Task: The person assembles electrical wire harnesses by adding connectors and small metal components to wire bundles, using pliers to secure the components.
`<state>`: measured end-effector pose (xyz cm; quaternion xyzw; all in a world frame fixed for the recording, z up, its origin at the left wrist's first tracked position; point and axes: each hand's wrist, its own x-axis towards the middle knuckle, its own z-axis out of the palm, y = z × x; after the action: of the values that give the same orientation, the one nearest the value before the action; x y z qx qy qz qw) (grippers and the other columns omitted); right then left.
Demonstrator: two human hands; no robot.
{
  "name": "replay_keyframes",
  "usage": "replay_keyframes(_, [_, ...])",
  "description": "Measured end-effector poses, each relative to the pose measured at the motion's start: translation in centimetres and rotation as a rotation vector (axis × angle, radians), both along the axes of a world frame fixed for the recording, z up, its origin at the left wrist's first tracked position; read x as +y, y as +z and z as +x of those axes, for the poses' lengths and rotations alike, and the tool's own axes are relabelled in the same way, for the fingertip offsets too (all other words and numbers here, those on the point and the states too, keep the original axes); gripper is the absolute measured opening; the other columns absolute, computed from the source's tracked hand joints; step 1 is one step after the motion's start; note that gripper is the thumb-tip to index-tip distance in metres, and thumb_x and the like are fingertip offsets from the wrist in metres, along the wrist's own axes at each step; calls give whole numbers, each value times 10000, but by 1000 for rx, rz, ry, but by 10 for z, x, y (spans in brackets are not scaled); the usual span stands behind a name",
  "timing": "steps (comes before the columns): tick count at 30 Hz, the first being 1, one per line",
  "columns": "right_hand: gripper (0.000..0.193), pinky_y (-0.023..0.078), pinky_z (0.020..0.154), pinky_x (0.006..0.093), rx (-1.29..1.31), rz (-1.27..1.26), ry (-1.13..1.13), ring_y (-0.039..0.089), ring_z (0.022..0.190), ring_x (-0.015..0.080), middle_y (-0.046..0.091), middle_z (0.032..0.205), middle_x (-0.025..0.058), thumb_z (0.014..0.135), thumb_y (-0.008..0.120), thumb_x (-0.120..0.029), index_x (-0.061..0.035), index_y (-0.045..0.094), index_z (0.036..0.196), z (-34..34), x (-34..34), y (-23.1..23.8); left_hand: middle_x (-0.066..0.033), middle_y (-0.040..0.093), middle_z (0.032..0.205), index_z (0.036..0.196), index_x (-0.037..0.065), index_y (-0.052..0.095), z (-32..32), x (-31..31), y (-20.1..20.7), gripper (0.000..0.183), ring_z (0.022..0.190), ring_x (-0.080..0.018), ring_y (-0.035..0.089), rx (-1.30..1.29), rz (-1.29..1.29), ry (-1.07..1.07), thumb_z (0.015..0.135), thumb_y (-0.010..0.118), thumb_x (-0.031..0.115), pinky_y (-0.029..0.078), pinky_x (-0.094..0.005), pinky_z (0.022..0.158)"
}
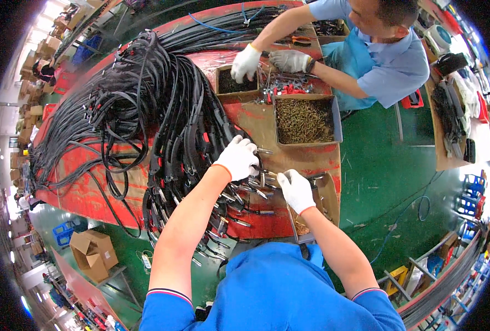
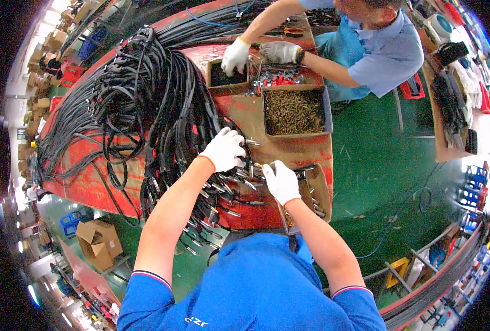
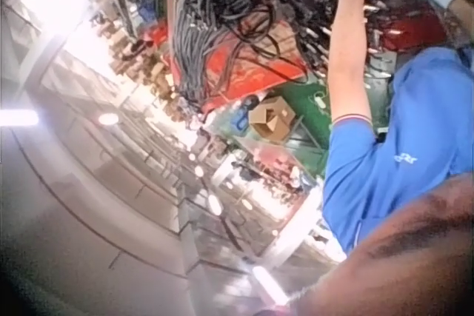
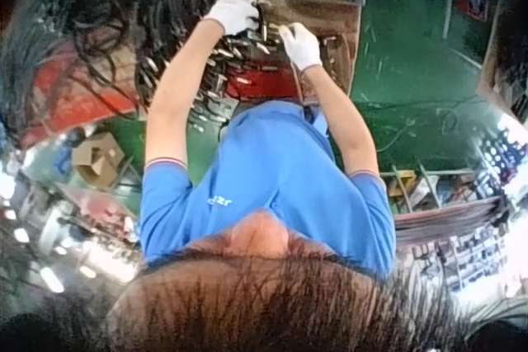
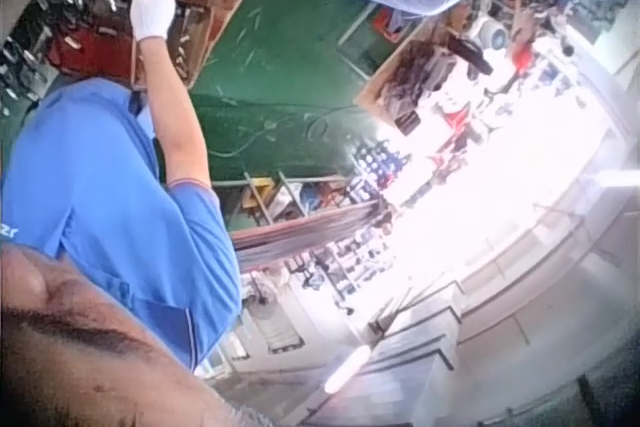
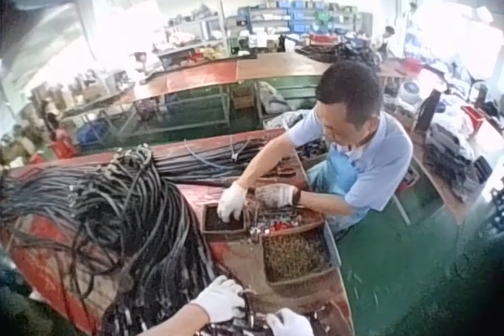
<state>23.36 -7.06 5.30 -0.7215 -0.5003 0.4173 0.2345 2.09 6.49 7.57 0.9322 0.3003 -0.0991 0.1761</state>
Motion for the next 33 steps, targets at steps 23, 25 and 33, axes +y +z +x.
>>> replay_keyframes(23, [430, 531, 781, 442, -7, 22, -5, 693, 828, 352, 720, 885, 193, 1025, 583, -422, -8, 674, 949, 1, 4, -8, -45, 640, 1085, 897, 222, 810, -2, 0, -5, 253, 1162, -268, 541, -43, 59, -17, 777, 755, 438, 326, -465, 1130])
replay_keyframes(25, [424, 532, 777, 439, 11, 88, 14, 695, 825, 348, 718, 877, 191, 1023, 588, -418, -8, 672, 953, 2, 0, -9, -44, 641, 1082, 898, 224, 811, -2, 0, -6, 254, 1161, -267, 542, -49, 62, -15, 775, 756, 440, 327, -463, 1127])
replay_keyframes(33, [320, 541, 833, 454, 237, -286, 40, 696, 905, 391, 724, 945, 197, 1014, 587, -355, -49, 680, 1010, 12, 5, -21, -39, 642, 1066, 900, 233, 811, 1, 1, 4, 249, 1161, -261, 543, -30, 57, -30, 772, 758, 440, 328, -456, 1121])
